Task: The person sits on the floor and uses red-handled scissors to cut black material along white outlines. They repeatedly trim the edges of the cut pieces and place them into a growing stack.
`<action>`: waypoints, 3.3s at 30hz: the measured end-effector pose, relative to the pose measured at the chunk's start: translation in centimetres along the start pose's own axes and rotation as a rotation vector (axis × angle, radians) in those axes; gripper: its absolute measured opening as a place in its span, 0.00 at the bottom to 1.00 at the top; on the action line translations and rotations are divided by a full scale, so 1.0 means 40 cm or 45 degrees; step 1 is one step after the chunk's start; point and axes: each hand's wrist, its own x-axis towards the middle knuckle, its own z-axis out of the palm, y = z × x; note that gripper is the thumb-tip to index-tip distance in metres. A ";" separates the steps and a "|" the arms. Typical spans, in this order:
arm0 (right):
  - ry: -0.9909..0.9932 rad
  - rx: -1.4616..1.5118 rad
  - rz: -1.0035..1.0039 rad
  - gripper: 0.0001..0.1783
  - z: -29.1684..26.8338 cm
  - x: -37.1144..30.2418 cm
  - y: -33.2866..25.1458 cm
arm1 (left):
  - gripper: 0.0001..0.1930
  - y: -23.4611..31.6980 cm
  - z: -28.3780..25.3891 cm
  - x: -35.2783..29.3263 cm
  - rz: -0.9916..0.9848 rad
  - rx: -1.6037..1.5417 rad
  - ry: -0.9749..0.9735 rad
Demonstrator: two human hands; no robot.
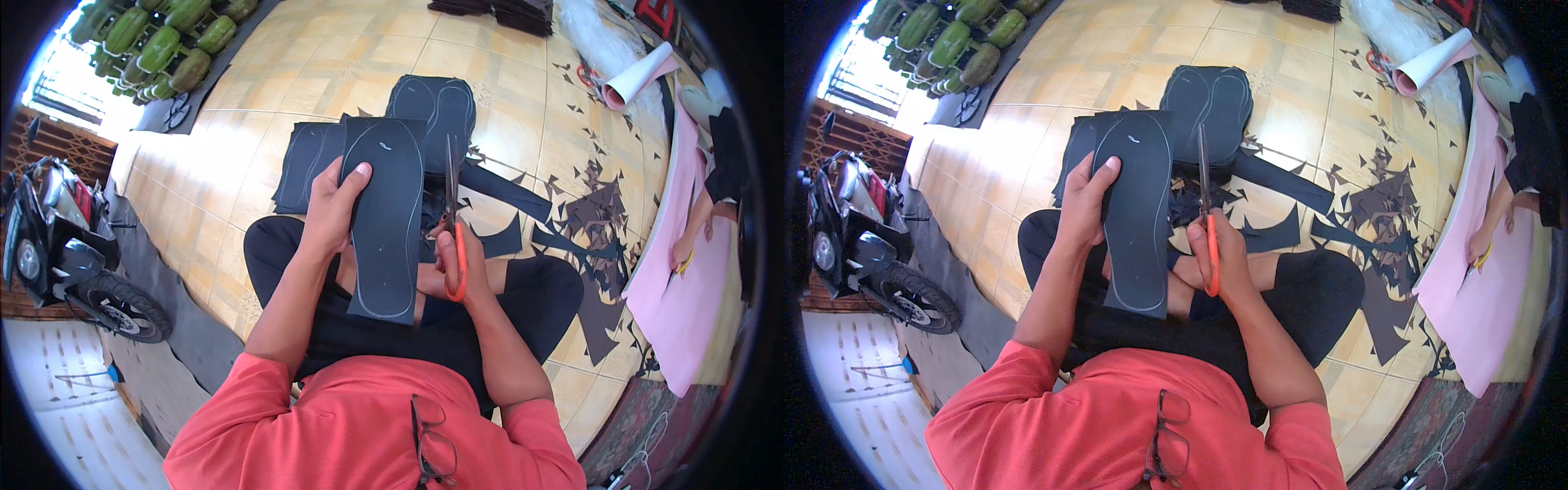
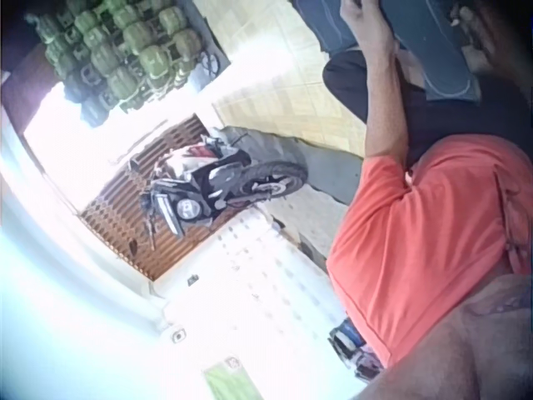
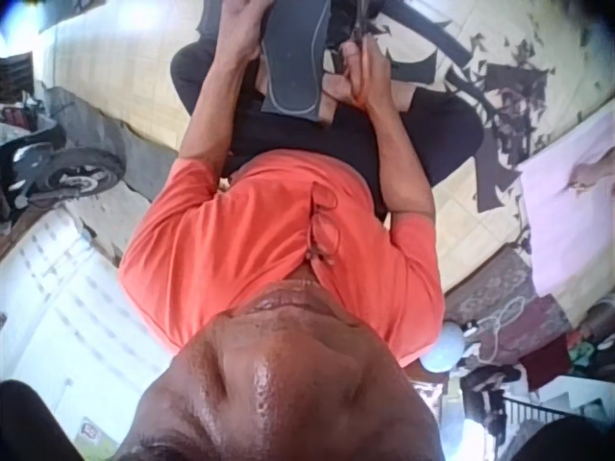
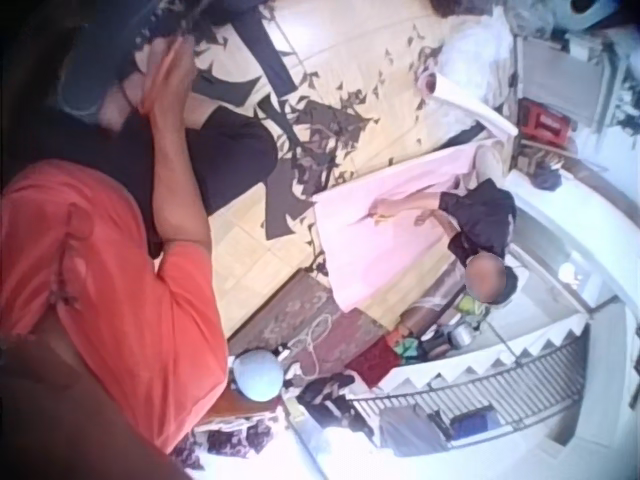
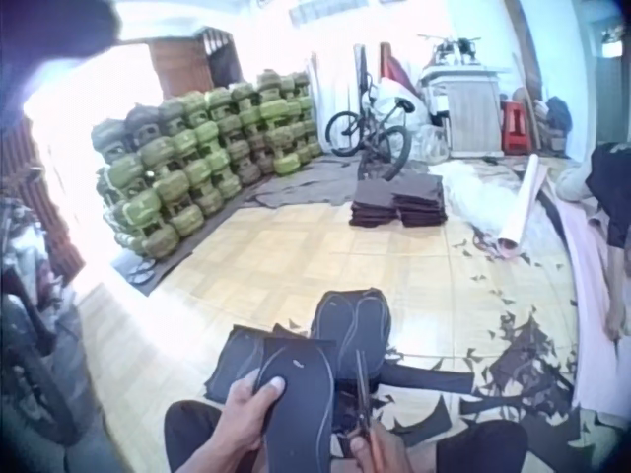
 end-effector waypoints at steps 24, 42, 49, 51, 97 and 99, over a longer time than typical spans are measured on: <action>-0.008 -0.155 -0.158 0.20 -0.010 -0.004 -0.003 | 0.15 0.005 -0.019 -0.027 -0.171 0.456 -0.218; -0.307 0.170 0.081 0.19 -0.051 0.004 0.003 | 0.16 0.050 -0.090 -0.011 -0.451 0.592 -0.455; -0.190 0.807 0.180 0.16 -0.034 0.015 -0.004 | 0.21 -0.037 -0.092 -0.026 -0.635 0.046 -0.534; -0.093 0.986 0.150 0.16 -0.028 0.028 0.010 | 0.25 -0.021 -0.024 -0.048 -0.525 -0.237 -0.363; -0.106 -0.164 -0.152 0.20 0.000 -0.017 -0.027 | 0.18 -0.060 0.029 -0.013 0.022 -0.045 -0.051; -0.095 -0.122 -0.163 0.20 0.010 -0.016 -0.005 | 0.19 -0.064 0.022 -0.013 -0.004 0.031 -0.068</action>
